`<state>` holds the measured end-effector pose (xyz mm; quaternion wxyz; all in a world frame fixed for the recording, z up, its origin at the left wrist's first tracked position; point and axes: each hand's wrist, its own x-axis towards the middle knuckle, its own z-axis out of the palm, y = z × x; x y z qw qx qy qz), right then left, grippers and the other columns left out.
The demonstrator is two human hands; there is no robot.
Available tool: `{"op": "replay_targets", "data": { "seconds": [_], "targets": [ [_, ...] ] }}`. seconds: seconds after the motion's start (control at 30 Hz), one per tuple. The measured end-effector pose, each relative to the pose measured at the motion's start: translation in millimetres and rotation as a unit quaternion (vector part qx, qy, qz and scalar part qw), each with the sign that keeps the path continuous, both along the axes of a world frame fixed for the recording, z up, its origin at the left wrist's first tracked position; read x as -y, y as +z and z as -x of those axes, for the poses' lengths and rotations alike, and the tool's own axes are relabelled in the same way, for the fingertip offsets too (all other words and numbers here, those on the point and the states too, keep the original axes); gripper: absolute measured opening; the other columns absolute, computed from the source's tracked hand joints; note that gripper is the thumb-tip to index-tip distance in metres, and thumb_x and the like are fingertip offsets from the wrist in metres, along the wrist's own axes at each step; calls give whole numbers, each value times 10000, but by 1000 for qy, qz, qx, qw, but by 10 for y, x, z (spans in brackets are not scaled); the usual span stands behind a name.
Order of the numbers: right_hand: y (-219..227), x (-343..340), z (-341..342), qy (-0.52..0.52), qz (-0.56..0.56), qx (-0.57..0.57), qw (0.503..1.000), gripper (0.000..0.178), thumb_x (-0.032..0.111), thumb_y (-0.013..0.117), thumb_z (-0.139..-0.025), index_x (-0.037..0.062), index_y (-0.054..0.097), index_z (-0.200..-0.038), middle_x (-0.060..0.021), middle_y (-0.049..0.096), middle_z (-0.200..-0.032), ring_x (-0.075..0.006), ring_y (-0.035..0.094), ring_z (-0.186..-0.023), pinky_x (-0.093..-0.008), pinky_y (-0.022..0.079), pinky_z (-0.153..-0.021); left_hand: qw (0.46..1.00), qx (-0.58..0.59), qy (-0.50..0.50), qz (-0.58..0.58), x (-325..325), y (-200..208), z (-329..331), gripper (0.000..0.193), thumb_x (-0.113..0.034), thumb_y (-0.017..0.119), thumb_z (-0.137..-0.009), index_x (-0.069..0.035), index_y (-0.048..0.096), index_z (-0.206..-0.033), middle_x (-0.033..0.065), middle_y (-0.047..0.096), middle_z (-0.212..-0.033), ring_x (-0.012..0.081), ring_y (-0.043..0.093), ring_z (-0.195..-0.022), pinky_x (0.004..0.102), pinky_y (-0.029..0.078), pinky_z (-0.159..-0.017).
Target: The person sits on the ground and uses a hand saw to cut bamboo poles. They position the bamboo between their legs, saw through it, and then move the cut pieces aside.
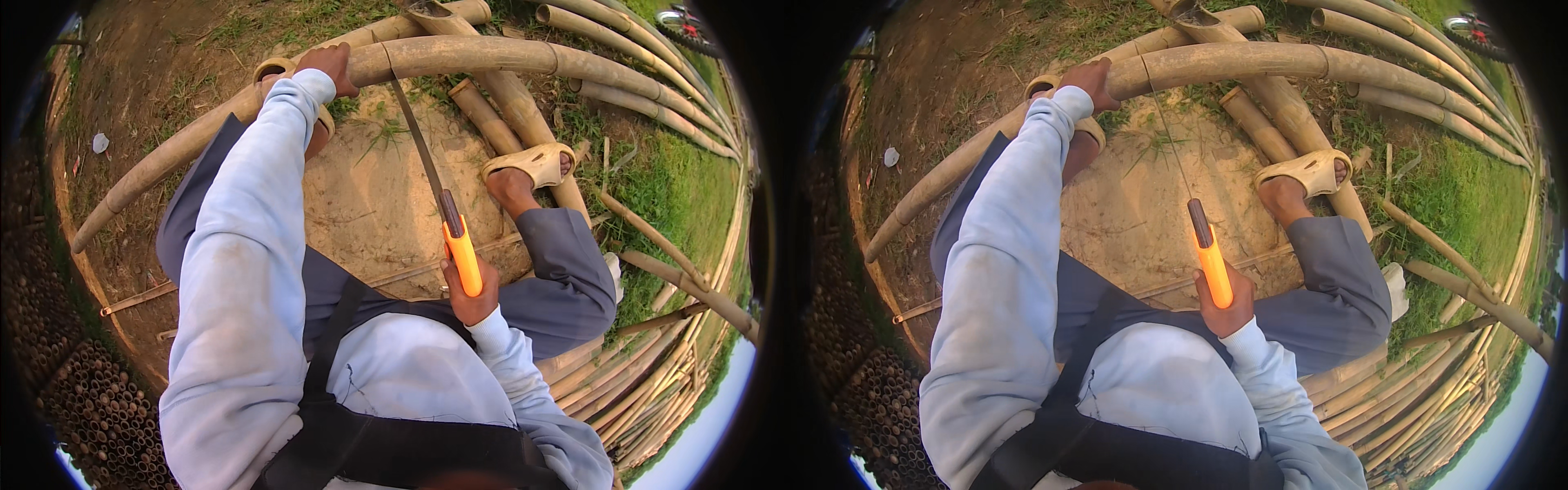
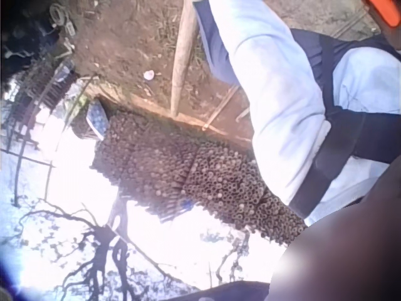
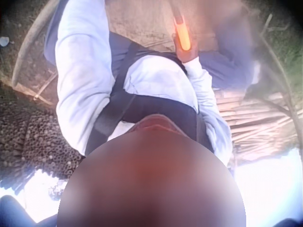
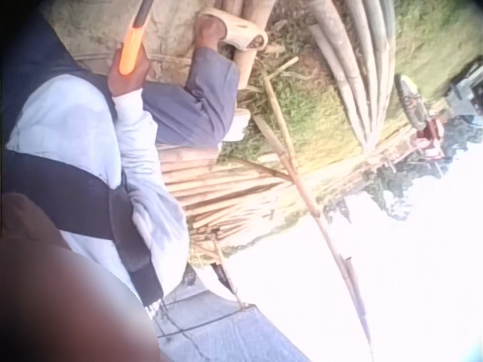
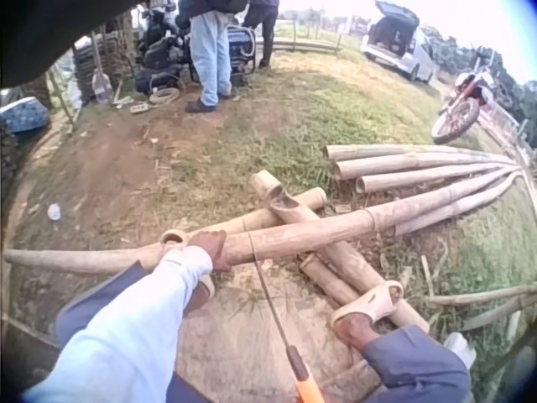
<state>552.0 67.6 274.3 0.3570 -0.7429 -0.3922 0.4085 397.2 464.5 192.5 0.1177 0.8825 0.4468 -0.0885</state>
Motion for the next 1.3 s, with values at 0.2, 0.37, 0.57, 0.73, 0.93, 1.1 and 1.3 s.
{"op": "replay_targets", "data": {
  "seconds": [0.2,0.37,0.57,0.73,0.93,1.1,1.3],
  "targets": [
    [-754,-2058,-184,31,-171,-14,985,231,137,719,-828,-50,596,-770,-177,608,-639,-301,593,-582,-399,481,-620,999,17,14,-33,55,28,-16,707,-396,825,-653,-7,549,-1175,245,700,-1027,413,681,-979,472,554,-844],
    [-791,-1219,-112,22,-189,-31,981,215,150,712,-873,-41,615,-861,-173,623,-692,-296,623,-640,-380,498,-657,1000,2,1,-19,9,46,9,743,-463,837,-662,-16,565,-1190,232,705,-1073,389,691,-998,457,559,-885],
    [-23,86,-66,15,-44,-30,998,379,23,671,-896,-18,647,-1272,-94,647,-762,-101,621,-719,-282,499,-676,1000,-25,3,-13,-4,7,-10,699,-456,830,-670,-13,560,-1138,232,709,-1037,389,697,-969,454,565,-872],
    [-704,-1777,-135,30,-155,15,987,208,173,704,-867,-13,623,-820,-208,623,-688,-376,613,-639,-415,492,-636,1000,-17,3,-23,19,41,-17,734,-474,838,-666,-8,559,-1160,226,713,-1036,395,699,-957,452,565,-871],
    [-621,-1018,-24,4,-159,-43,986,144,102,710,-873,-17,638,-910,-162,615,-691,-283,622,-621,-361,500,-642,999,-23,4,-22,7,72,-11,741,-478,835,-666,-8,567,-1172,226,711,-1070,387,696,-984,443,560,-887],
    [-103,63,37,-16,-85,-31,996,143,45,683,-893,-30,654,-1011,-134,650,-727,-196,639,-651,-335,501,-640,1000,-25,8,-12,33,25,12,718,-476,833,-675,-20,576,-1166,215,704,-1086,386,688,-1001,447,555,-896],
    [-795,-1814,-100,33,-129,35,991,200,170,697,-866,-15,621,-873,-215,622,-698,-427,618,-683,-421,499,-647,999,5,17,-28,30,16,27,742,-459,836,-671,-14,574,-1204,222,700,-1097,396,678,-1019,453,551,-903]
  ]
}}
